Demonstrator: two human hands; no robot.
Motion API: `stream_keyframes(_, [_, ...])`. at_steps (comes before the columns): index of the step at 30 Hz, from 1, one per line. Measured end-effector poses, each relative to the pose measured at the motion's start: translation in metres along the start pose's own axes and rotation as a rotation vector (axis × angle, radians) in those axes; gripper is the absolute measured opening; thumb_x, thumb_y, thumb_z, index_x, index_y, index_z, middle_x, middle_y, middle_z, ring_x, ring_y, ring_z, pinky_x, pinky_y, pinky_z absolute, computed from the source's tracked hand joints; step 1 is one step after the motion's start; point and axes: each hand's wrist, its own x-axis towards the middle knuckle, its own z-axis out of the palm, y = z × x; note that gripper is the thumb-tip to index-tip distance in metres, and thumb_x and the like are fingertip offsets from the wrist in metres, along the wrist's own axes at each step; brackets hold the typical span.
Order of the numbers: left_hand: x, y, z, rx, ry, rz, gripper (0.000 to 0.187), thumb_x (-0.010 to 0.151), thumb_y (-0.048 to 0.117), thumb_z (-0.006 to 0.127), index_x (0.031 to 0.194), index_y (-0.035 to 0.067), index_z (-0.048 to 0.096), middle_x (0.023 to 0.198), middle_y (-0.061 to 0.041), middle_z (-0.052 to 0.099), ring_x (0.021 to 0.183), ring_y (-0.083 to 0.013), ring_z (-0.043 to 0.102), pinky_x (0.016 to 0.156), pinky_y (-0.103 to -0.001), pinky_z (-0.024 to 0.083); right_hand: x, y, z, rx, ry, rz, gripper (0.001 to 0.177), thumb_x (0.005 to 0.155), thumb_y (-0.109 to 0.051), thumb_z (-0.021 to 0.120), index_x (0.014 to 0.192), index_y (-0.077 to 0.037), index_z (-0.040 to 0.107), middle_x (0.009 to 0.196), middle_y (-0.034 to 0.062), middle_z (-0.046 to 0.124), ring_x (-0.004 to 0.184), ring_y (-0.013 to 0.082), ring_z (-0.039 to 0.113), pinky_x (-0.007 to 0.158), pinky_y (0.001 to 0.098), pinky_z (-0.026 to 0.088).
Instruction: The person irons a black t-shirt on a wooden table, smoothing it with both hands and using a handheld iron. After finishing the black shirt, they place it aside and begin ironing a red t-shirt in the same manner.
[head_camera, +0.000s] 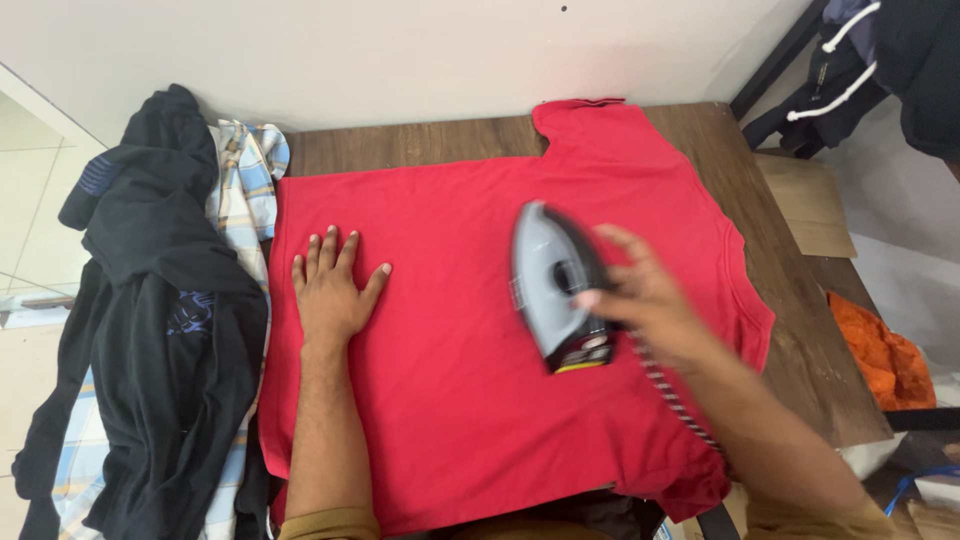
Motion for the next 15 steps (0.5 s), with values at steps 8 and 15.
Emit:
stream_keyframes(8, [0.001, -0.001, -0.001, -0.016, -0.01, -0.001, 0.076, 0.091, 0.064, 0.059, 0.15, 0.015, 0.054, 0.162, -0.016, 0.041, 0.152, -0.0351, 0.029, 0.123, -0.057, 0.015, 0.035, 0.065, 0.052, -0.255, -0.226, -0.091, 0.073, 0.1, -0.031, 0.06, 0.16, -0.011, 0.025, 0.138, 0.0162, 0.06, 0.125, 0.0233, 0.06, 0.105, 0.0384, 0.05])
stream_keyframes(15, [0.004, 0.001, 0.002, 0.028, -0.044, -0.026, 0.08, 0.092, 0.068, 0.054, 0.153, 0.016, 0.048, 0.164, -0.014, 0.037, 0.154, -0.035, 0.026, 0.123, -0.058, 0.013, 0.066, 0.102, -0.075, -1.402, 0.46, 0.015, 0.089, 0.095, -0.073, 0.037, 0.163, -0.019, 0.018, 0.169, 0.0166, 0.015, 0.153, 0.0438, 0.007, 0.114, 0.0735, 0.005])
